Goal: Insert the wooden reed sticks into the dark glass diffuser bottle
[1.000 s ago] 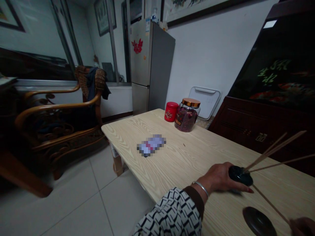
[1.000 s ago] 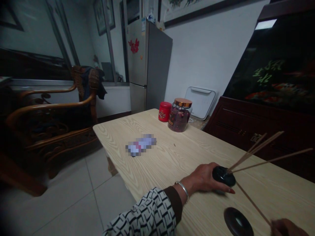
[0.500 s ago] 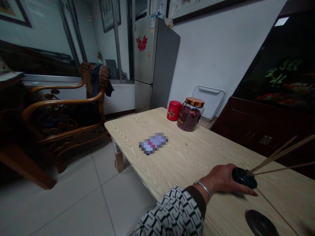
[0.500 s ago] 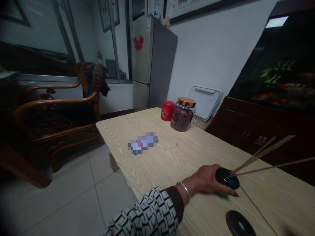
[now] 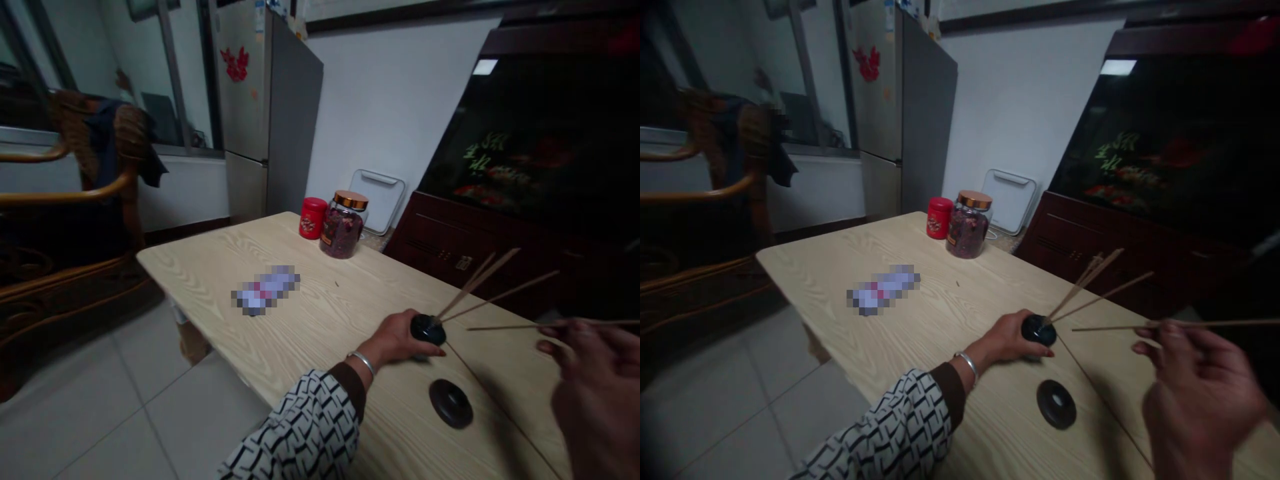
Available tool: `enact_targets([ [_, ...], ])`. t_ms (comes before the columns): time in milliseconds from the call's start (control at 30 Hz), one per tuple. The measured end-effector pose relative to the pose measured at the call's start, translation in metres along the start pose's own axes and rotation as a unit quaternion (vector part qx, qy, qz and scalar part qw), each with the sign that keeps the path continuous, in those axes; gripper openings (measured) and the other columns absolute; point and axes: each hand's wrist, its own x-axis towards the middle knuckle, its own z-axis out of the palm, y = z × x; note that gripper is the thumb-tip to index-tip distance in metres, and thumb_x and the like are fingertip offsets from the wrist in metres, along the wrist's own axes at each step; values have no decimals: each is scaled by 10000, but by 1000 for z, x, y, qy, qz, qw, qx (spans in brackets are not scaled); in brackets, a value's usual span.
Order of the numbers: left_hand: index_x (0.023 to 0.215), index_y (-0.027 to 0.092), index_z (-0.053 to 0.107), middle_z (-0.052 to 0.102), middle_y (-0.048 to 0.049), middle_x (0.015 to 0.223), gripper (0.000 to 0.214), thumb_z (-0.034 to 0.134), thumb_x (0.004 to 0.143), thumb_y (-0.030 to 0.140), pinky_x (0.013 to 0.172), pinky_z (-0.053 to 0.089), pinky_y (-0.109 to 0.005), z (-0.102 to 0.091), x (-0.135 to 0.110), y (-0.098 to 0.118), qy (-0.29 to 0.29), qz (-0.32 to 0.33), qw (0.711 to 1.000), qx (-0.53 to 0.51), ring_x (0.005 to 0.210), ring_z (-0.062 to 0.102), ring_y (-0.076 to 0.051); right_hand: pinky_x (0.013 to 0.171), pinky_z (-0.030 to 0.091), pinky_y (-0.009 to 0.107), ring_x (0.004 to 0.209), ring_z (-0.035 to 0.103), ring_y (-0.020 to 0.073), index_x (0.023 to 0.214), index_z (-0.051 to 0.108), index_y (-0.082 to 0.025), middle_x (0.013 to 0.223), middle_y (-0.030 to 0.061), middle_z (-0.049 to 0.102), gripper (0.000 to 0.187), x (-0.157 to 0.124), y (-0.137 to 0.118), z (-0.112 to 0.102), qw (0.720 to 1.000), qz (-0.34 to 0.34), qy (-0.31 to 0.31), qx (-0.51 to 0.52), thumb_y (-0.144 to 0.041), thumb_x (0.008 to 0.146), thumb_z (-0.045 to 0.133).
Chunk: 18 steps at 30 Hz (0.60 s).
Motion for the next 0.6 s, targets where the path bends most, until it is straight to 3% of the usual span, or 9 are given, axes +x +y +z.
enact_targets([
  [67,1138,183,633,689,-81,1023,746,836,541,582,812,532,-343,1,1,-1,7,8,1000,-6,940,643,-253,568,528,282,682,642,149,873,636,-196,819,18,644,248,1,-2,18,999,-18,-3,27,-331,726,783],
  [167,1130,167,636,691,-86,1012,734,839,547,563,797,526,-331,1,3,-1,3,16,1000,-9,926,646,-248,545,528,256,672,639,139,867,615,-182,795,6,642,259,-3,0,35,998,-43,-28,25,-364,751,758],
  [400,1134,178,635,696,-77,1001,713,836,557,545,783,512,-318,1,2,-1,8,15,1000,4,916,648,-240,558,542,258,697,628,145,901,604,-180,793,11,635,237,-15,13,47,994,-54,-94,-7,-375,809,704],
  [500,1131,175,636,697,-79,994,699,834,564,534,779,510,-321,1,3,-1,8,15,1000,6,912,647,-242,582,542,283,716,630,163,913,611,-184,811,24,646,246,-17,27,51,982,-41,-171,-64,-415,841,652],
  [600,1128,175,635,696,-77,997,704,833,559,539,784,508,-331,1,3,-1,7,18,1000,12,919,644,-250,638,539,313,775,642,191,903,638,-184,867,53,669,295,-19,38,50,946,-30,-284,-153,-473,858,602],
])
